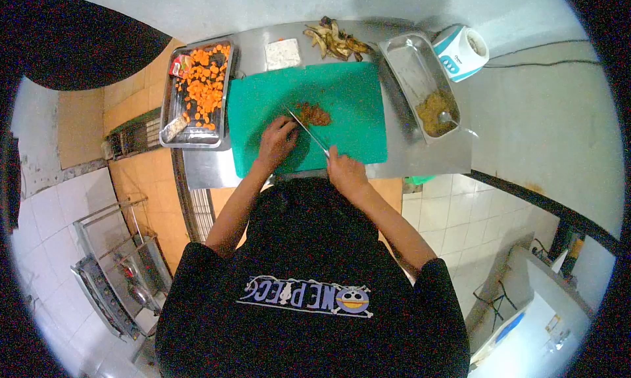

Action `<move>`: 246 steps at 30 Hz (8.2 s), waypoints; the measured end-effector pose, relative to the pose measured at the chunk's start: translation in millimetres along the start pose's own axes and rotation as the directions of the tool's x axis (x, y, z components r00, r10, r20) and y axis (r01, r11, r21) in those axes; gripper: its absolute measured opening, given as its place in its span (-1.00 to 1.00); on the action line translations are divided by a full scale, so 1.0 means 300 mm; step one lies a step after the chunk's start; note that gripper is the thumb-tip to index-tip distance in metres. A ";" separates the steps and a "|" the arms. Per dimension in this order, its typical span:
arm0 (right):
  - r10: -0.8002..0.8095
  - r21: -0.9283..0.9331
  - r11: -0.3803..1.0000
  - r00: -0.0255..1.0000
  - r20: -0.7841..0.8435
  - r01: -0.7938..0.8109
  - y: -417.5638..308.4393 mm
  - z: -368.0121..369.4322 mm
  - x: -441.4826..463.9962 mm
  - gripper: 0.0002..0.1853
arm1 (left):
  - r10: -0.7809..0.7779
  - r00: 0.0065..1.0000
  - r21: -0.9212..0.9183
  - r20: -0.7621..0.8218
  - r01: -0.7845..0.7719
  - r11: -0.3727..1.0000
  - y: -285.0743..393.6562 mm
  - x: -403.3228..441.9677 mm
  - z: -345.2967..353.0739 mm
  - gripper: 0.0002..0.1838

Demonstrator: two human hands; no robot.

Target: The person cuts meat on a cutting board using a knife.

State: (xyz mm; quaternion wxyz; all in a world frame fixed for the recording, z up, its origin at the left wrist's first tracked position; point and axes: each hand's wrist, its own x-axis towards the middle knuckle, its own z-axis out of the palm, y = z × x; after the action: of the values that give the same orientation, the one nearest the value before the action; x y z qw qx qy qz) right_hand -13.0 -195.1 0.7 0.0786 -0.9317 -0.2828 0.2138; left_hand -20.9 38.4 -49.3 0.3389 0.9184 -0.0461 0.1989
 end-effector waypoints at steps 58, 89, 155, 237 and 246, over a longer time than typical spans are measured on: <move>0.069 0.228 0.971 0.997 0.017 -0.071 0.025 0.020 0.027 -0.72 | -0.108 0.993 -0.048 -0.040 0.106 0.993 0.002 -0.003 0.034 -0.77; -0.110 0.453 0.890 0.988 0.106 0.051 0.111 -0.008 0.123 -0.61 | -0.063 0.991 -0.105 -0.121 0.051 0.993 -0.007 0.016 0.026 -0.83; 0.098 0.407 0.913 0.987 -0.124 -0.040 0.043 0.059 0.020 -0.65 | -0.184 0.981 -0.039 -0.067 0.182 0.983 0.025 0.008 0.043 -0.80; 0.099 0.388 0.921 0.988 -0.118 -0.046 0.024 0.062 0.026 -0.65 | -0.022 0.991 0.008 -0.133 0.024 1.000 0.001 -0.013 0.059 -0.84; 0.111 0.308 0.946 0.993 -0.031 -0.096 0.053 0.041 0.069 -0.62 | 0.032 0.986 0.063 -0.166 -0.022 0.998 -0.013 -0.010 0.075 -0.81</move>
State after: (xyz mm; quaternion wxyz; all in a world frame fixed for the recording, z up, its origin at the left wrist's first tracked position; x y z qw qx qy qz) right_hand 4.8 -196.3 -21.8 0.2175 -0.9267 -0.1950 0.2364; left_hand -15.4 26.9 -68.3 0.3106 0.9077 -0.0240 0.2812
